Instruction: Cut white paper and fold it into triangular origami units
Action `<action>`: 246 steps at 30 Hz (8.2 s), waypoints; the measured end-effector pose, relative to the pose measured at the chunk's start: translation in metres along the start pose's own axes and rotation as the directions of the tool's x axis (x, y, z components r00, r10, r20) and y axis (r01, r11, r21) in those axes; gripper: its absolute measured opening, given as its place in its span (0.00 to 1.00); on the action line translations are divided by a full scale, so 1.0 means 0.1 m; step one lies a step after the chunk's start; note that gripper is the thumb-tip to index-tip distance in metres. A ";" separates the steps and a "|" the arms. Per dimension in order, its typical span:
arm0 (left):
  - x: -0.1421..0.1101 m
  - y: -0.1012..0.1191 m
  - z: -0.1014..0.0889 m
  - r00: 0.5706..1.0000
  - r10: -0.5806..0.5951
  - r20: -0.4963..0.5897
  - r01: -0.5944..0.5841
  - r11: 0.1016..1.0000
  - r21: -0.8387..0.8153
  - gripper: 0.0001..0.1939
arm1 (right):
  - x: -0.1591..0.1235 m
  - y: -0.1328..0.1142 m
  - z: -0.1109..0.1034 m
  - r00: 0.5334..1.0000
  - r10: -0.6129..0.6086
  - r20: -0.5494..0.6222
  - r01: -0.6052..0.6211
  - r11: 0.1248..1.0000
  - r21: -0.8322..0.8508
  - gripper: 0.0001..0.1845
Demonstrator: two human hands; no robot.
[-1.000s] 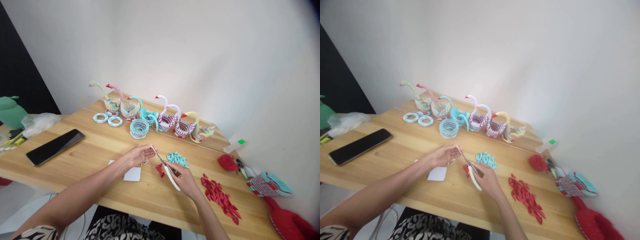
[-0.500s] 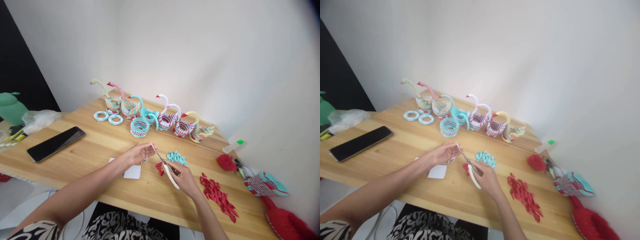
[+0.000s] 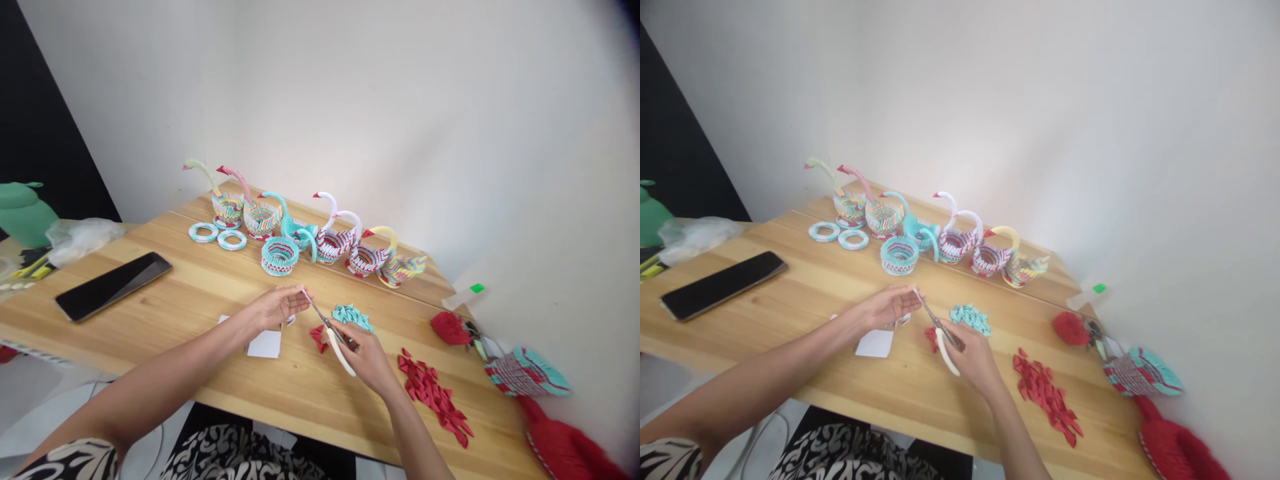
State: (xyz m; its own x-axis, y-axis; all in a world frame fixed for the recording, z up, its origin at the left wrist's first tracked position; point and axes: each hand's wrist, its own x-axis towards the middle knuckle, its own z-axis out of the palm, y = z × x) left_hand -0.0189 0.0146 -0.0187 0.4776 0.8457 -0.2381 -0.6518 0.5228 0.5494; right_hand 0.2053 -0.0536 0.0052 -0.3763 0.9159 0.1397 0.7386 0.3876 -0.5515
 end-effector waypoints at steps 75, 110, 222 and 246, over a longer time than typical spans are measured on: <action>0.01 0.06 -0.01 0.986 0.124 -0.109 -0.121 0.992 0.033 0.04 | 0.36 0.91 -0.65 0.930 0.302 -0.210 -0.366 0.819 -0.443 0.22; -0.17 0.41 0.14 0.772 0.636 -0.020 -0.441 0.556 0.704 0.11 | 0.73 -0.01 0.37 0.963 -0.048 -0.266 0.071 0.994 0.077 0.10; 0.01 0.81 -1.07 0.810 0.580 0.087 -0.028 -0.110 0.994 0.18 | 0.56 -0.41 0.57 0.916 -0.370 0.152 0.395 0.897 -0.197 0.12; -0.11 0.81 -0.80 0.767 0.633 0.103 -0.034 -0.121 0.992 0.16 | 0.47 -0.44 0.82 0.903 -0.428 0.039 0.430 0.902 -0.032 0.09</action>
State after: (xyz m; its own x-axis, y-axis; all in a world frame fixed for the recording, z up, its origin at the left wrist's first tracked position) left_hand -0.1244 0.0560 -0.0352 0.0143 0.9686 0.2482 0.6467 -0.1982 0.7365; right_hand 0.1099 -0.0363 -0.0315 -0.6779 0.6568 0.3303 0.5230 0.7466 -0.4112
